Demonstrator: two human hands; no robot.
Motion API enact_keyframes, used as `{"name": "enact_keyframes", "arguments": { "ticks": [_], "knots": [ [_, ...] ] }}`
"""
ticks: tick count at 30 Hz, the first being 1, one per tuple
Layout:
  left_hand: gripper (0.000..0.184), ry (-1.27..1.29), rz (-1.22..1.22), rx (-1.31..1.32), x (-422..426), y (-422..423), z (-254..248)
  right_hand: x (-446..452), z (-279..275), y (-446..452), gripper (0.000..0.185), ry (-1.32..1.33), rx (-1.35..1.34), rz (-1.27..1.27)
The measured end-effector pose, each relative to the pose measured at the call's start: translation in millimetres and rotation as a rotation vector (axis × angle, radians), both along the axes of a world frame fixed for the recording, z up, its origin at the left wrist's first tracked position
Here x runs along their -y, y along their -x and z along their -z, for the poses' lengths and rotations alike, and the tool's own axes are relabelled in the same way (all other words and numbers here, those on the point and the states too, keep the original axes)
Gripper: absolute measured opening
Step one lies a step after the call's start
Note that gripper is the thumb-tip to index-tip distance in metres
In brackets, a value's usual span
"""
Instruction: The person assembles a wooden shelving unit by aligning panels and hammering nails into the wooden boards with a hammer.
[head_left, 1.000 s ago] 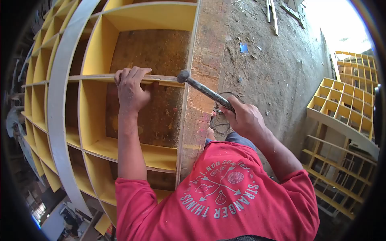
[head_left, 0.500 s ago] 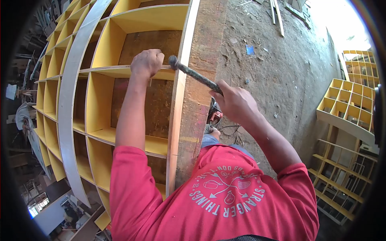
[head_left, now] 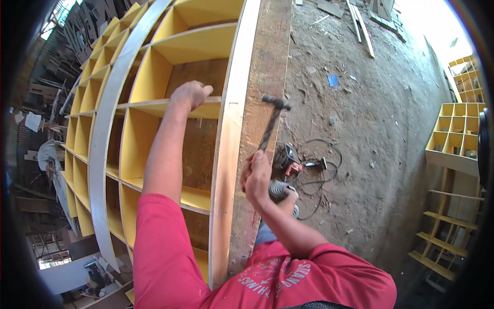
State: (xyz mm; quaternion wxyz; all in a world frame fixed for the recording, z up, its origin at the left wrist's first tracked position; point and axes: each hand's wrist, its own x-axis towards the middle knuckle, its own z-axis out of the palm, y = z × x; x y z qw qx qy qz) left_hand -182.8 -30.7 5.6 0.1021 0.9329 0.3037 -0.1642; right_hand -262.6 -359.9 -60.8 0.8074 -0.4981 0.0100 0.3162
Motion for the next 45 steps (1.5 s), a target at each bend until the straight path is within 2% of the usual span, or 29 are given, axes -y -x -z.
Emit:
{"name": "enact_keyframes", "arguments": {
  "ticks": [4,7,8,11,14,17,20,21,24,27,28,29,31,33,35,37,38,39,41,42,44,45],
  "knots": [
    [0.059,0.013,-0.044,0.005,-2,0,3,-12,17,16,0.048,-0.026,-0.052,-0.108],
    [0.044,-0.036,0.033,0.036,8,1,-5,8,0,-4,0.045,-0.107,-0.170,0.074],
    [0.042,-0.037,-0.006,0.035,13,1,-9,11,-2,-11,0.045,-0.147,-0.225,0.201],
    [0.040,-0.069,0.082,-0.018,-8,0,14,-1,8,-8,0.046,-0.149,-0.229,0.388],
    [0.038,-0.071,0.075,-0.068,-3,-3,6,-6,14,10,0.047,0.060,0.011,-0.180],
    [0.039,-0.051,0.034,-0.088,-2,-4,4,13,5,-11,0.047,-0.031,0.015,0.018],
    [0.062,0.051,-0.135,-0.076,16,-7,-19,6,-7,-26,0.045,-0.177,-0.216,0.454],
    [0.062,0.047,-0.110,-0.081,11,-6,-14,-3,-9,-20,0.045,-0.172,-0.278,0.578],
    [0.061,0.042,-0.071,-0.076,2,-10,-3,-10,6,12,0.047,0.055,-0.060,-0.199],
    [0.062,0.026,-0.075,-0.064,-3,-7,-2,9,24,-1,0.048,0.033,0.043,-0.075],
    [0.062,0.013,-0.041,-0.059,-10,-8,7,14,15,-9,0.048,-0.040,-0.019,0.083],
    [0.062,0.011,-0.034,-0.055,-18,-6,16,14,4,-15,0.047,-0.163,-0.220,0.292],
    [0.062,0.010,-0.040,-0.045,-19,-3,18,0,0,-16,0.045,-0.277,-0.285,0.593],
    [0.062,0.030,-0.109,-0.013,-5,-9,5,-19,46,11,0.042,0.085,0.306,0.153],
    [0.061,0.052,-0.235,0.010,15,-7,-19,-17,56,15,0.040,0.149,0.405,-0.109],
    [0.061,0.053,-0.223,0.015,11,-6,-21,13,21,-4,0.038,-0.077,0.040,-0.191],
    [0.061,0.062,-0.215,0.014,9,-6,-15,27,2,-17,0.039,-0.193,-0.202,0.136],
    [0.060,0.043,-0.191,0.039,7,-4,-8,22,54,-18,0.041,-0.492,-0.205,0.278],
    [0.059,0.004,-0.133,0.098,0,-3,-1,5,11,-12,0.042,-0.234,-0.284,0.485],
    [0.058,0.011,-0.144,0.103,0,-6,-1,-18,55,-2,0.043,-0.011,0.333,0.428],
    [0.057,0.011,-0.169,0.092,1,-4,-3,-20,30,19,0.044,0.117,0.093,-0.189],
    [0.057,0.004,-0.172,0.095,3,-1,-5,-10,16,15,0.044,0.059,0.078,-0.149]
  ]
}}
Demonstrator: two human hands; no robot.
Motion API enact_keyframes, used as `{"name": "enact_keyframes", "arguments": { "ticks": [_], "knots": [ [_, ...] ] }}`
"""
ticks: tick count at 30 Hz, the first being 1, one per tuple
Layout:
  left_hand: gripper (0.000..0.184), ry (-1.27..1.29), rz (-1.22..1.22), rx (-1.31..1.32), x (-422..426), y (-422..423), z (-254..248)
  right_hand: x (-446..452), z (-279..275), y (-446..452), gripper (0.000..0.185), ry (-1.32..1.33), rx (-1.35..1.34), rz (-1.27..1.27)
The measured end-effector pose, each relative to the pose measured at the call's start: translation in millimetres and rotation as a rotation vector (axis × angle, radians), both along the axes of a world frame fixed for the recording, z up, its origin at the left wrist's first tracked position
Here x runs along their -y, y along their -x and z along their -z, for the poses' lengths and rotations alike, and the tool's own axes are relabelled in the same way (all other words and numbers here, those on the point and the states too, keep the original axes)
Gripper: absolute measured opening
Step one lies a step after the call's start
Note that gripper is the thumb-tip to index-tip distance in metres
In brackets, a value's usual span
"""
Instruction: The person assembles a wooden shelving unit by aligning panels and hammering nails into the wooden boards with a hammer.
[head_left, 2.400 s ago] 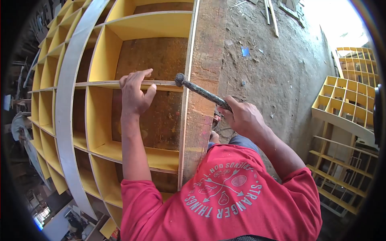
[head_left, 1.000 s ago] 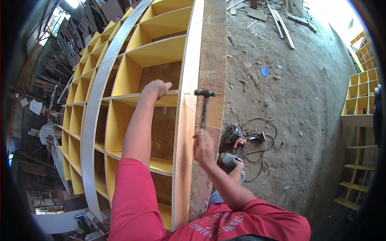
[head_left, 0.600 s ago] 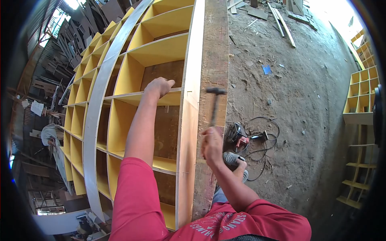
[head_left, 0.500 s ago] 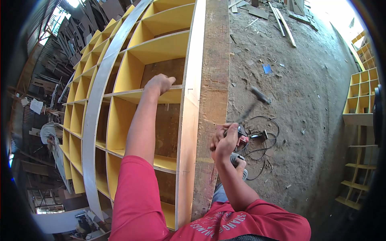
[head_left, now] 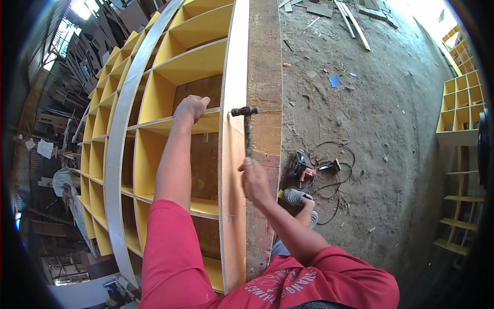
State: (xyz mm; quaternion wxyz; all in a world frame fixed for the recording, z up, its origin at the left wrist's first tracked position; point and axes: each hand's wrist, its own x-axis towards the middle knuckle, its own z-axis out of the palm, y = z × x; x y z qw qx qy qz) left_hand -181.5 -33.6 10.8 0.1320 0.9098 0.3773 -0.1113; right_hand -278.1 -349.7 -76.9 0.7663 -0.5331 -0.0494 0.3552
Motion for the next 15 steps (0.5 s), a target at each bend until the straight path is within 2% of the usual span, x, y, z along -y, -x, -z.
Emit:
{"name": "enact_keyframes", "arguments": {
  "ticks": [2,4,6,9,12,15],
  "knots": [
    [0.055,-0.009,-0.018,0.021,4,0,-3,23,-11,-28,0.044,-0.110,-0.018,0.066],
    [0.055,-0.004,-0.027,0.009,9,-1,-8,26,-32,-42,0.046,-0.242,-0.284,0.469],
    [0.054,-0.003,-0.013,0.029,6,1,-4,4,-31,-38,0.048,-0.264,-0.376,0.790],
    [0.052,-0.006,0.016,0.094,0,-4,7,-11,19,2,0.043,0.124,0.121,-0.089],
    [0.051,-0.007,-0.038,0.071,16,2,-15,23,15,-30,0.044,0.029,0.110,-0.026],
    [0.051,0.005,-0.030,0.046,13,4,-10,10,-17,-38,0.049,-0.223,-0.286,0.460]
  ]
}}
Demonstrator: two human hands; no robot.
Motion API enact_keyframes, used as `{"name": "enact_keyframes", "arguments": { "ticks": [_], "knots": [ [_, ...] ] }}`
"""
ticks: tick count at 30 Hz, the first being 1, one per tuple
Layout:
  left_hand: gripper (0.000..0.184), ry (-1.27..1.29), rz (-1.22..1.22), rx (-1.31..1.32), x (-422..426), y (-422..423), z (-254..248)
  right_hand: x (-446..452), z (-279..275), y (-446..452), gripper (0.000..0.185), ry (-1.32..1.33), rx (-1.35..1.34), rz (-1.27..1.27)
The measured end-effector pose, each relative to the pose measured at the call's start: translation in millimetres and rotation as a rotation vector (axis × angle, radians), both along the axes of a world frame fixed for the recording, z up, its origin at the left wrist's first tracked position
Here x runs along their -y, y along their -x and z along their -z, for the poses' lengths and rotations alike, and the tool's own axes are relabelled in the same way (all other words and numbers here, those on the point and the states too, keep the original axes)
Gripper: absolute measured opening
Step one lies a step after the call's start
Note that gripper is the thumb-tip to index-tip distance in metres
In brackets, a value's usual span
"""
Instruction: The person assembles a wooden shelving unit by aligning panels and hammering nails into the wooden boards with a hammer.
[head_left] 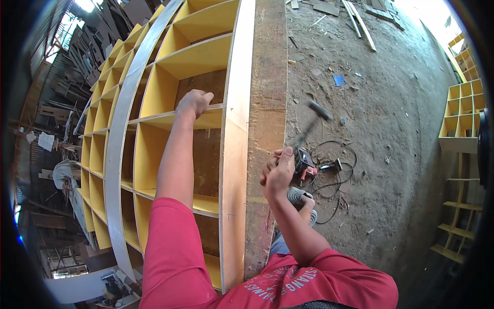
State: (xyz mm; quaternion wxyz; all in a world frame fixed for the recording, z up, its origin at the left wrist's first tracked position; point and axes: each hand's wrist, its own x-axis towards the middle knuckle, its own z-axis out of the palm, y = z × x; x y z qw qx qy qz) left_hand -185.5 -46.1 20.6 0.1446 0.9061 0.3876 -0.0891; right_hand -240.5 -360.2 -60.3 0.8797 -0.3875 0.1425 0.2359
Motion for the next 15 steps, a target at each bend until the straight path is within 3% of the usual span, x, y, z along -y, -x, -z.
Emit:
{"name": "enact_keyframes", "arguments": {
  "ticks": [1,3,4,5,7,8,10,12,15],
  "knots": [
    [0.051,0.000,0.027,0.012,-7,1,6,-9,-4,3,0.049,-0.088,-0.152,0.173],
    [0.051,-0.009,0.050,0.050,-14,-7,13,-28,49,19,0.048,0.392,0.508,-0.162],
    [0.050,-0.016,0.040,0.059,-13,-7,14,-35,48,21,0.048,0.595,0.820,-0.189],
    [0.050,-0.022,0.028,0.060,-13,-2,15,-23,48,33,0.046,0.531,0.555,-0.471],
    [0.050,-0.018,0.002,0.052,-1,-1,0,2,28,5,0.044,0.341,0.388,-0.500],
    [0.050,-0.012,-0.007,0.046,4,-2,-3,2,32,10,0.045,0.266,0.296,-0.369],
    [0.050,-0.004,0.023,0.062,-4,0,5,-25,60,29,0.045,0.509,0.659,-0.159],
    [0.050,-0.021,0.039,0.078,-8,-5,6,-28,66,24,0.045,0.596,0.739,-0.196],
    [0.050,-0.051,0.027,0.078,-6,-4,3,5,25,-1,0.045,0.487,0.406,-0.656]
  ]
}}
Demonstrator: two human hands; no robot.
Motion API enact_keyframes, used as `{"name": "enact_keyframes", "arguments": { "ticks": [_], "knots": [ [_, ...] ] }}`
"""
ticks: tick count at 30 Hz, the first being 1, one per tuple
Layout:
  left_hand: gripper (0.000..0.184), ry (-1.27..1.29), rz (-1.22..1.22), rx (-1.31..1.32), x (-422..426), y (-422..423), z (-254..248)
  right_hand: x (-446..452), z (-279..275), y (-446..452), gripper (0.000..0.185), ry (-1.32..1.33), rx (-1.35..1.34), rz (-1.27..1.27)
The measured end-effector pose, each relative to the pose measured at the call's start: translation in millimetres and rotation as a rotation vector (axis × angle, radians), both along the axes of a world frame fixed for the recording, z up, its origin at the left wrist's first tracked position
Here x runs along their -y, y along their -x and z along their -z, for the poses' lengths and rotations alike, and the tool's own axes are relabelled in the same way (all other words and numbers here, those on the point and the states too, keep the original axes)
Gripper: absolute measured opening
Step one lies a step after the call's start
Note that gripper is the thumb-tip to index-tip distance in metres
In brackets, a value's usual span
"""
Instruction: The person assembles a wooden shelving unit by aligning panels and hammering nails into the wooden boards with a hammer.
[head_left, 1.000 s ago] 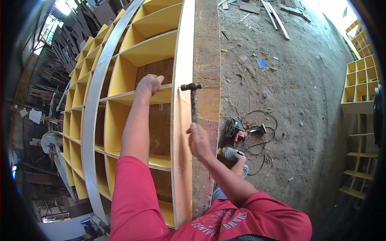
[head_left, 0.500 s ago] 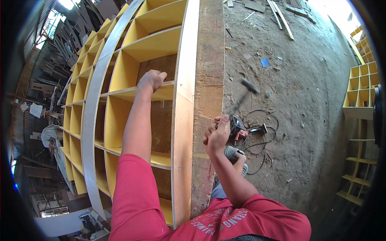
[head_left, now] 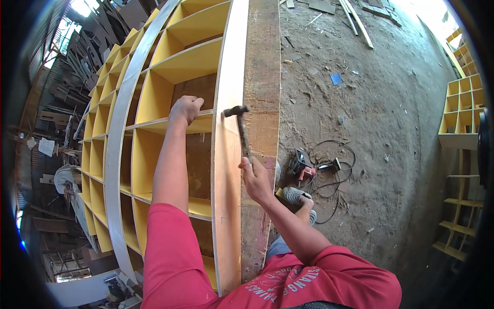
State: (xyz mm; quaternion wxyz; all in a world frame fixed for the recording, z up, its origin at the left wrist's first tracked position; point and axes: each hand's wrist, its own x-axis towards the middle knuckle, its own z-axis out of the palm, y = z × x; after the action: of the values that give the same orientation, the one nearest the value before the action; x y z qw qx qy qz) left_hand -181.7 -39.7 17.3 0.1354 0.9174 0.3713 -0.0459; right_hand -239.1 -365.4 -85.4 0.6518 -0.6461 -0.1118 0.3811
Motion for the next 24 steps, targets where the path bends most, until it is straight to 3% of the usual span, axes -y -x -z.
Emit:
{"name": "enact_keyframes", "arguments": {
  "ticks": [1,3,6,8,9,12,14,15,16,19,24],
  "knots": [
    [0.050,0.006,-0.004,0.001,1,2,0,1,-9,4,0.045,-0.004,0.029,0.076],
    [0.050,0.008,-0.005,0.002,7,5,4,-21,42,28,0.045,0.006,0.295,0.155],
    [0.050,-0.020,-0.023,0.003,7,6,-1,-18,67,11,0.040,-0.053,0.425,0.180],
    [0.050,-0.013,-0.063,-0.006,14,6,-5,16,45,-19,0.040,-0.089,0.077,-0.017],
    [0.050,0.002,-0.049,-0.003,16,5,-7,27,37,-27,0.038,-0.047,0.042,-0.028],
    [0.049,0.043,-0.003,0.020,17,8,-10,46,67,-46,0.038,-0.002,0.106,0.028],
    [0.049,0.049,0.038,0.064,14,9,-10,59,45,-76,0.042,0.197,0.041,-0.075],
    [0.049,0.070,0.043,0.059,12,10,-12,65,70,-87,0.041,0.218,0.091,-0.082],
    [0.049,0.090,0.024,0.058,12,9,-15,65,50,-100,0.041,0.214,-0.079,-0.116],
    [0.047,0.104,-0.023,0.095,10,9,-12,52,36,-131,0.044,0.247,-0.186,-0.127],
    [0.037,0.127,-0.018,0.207,3,11,-6,25,57,-174,0.048,0.403,-0.101,-0.204]
  ]
}}
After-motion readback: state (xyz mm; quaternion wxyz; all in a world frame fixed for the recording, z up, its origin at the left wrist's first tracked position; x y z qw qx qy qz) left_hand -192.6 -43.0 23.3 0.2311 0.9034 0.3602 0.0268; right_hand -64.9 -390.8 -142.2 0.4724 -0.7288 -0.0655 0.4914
